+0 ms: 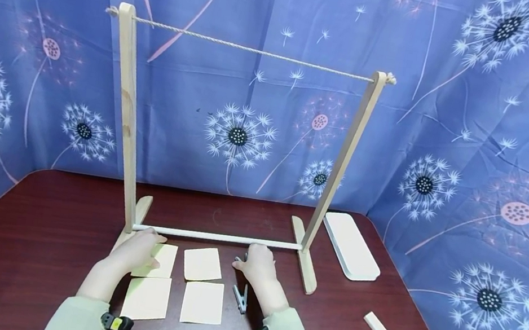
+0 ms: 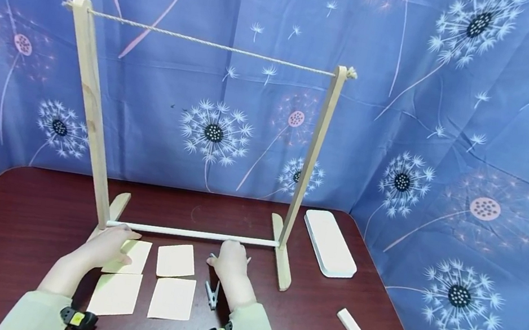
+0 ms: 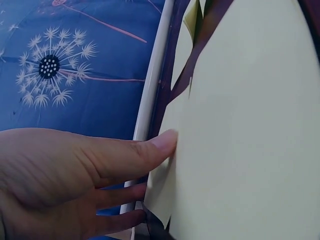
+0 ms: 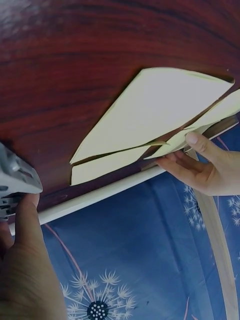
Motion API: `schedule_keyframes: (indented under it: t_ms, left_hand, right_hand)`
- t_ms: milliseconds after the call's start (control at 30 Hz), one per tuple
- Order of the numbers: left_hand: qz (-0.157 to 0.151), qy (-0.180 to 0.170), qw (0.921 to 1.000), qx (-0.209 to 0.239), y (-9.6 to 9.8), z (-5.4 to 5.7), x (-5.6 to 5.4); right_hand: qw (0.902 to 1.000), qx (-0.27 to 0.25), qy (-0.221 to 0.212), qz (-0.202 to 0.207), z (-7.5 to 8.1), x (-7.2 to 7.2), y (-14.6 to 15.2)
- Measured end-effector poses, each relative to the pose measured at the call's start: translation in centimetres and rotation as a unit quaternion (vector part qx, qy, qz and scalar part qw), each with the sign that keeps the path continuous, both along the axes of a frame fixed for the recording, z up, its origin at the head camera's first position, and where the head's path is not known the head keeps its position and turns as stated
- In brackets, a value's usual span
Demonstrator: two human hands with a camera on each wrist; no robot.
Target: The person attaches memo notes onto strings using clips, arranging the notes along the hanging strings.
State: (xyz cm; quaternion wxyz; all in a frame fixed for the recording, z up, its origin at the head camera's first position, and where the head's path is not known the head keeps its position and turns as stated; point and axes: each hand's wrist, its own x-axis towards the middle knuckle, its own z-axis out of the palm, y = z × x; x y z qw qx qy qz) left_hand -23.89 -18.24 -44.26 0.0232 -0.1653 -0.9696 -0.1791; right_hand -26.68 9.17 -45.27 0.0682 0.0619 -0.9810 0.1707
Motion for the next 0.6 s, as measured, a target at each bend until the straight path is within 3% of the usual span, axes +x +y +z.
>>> schedule_keyframes:
  t_ms: [600]
  left_hand:
    - [0.036,0.021,0.998,0.048,-0.37,-0.79,0.04]
  right_hand:
    - [0.9988,-0.046,0.016,-0.002,-0.48,0.03,0.04]
